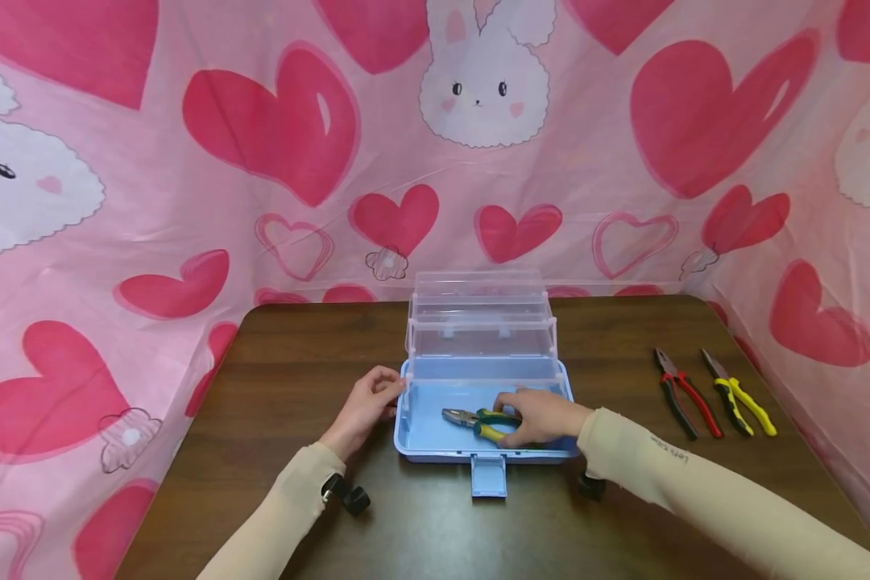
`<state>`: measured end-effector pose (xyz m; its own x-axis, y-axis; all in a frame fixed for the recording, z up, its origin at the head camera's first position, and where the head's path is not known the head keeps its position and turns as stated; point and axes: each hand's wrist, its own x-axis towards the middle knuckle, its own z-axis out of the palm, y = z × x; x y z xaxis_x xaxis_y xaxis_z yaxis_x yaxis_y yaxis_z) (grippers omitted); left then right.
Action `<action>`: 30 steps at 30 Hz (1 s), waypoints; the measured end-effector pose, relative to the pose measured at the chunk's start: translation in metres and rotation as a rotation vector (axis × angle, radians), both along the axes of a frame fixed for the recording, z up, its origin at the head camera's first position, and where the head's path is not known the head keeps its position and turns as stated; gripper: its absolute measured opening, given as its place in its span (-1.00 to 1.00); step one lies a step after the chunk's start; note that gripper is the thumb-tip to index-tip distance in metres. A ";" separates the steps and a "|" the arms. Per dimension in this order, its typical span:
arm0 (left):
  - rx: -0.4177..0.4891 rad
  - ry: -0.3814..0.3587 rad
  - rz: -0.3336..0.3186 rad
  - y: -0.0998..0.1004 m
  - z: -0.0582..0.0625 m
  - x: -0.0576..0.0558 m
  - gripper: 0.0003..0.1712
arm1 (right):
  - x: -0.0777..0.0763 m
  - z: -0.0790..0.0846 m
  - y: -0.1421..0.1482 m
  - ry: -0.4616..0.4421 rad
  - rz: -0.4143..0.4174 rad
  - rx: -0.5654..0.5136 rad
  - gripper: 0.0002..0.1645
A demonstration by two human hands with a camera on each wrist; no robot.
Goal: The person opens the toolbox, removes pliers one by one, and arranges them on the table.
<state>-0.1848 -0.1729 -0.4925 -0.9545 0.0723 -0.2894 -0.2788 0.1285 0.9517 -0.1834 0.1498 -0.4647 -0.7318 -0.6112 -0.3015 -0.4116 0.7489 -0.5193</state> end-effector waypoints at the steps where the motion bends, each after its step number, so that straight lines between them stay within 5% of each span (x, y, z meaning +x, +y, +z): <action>1: 0.004 0.000 -0.001 0.000 0.000 0.000 -0.73 | -0.001 0.002 0.001 -0.036 0.002 -0.021 -0.47; 12: 0.010 -0.009 -0.009 0.000 0.000 0.000 -0.71 | -0.007 0.016 0.011 -0.305 -0.020 -0.181 -0.44; 22: 0.011 -0.010 -0.005 -0.001 0.000 0.000 -0.70 | -0.003 0.038 0.024 -0.343 -0.026 -0.204 -0.42; 30: 0.026 -0.002 -0.001 -0.001 -0.001 0.000 -0.72 | 0.007 0.054 0.041 -0.269 -0.001 -0.265 -0.40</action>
<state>-0.1849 -0.1737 -0.4939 -0.9537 0.0805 -0.2898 -0.2811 0.1039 0.9540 -0.1762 0.1913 -0.4107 -0.6489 -0.6929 -0.3144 -0.2336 0.5747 -0.7843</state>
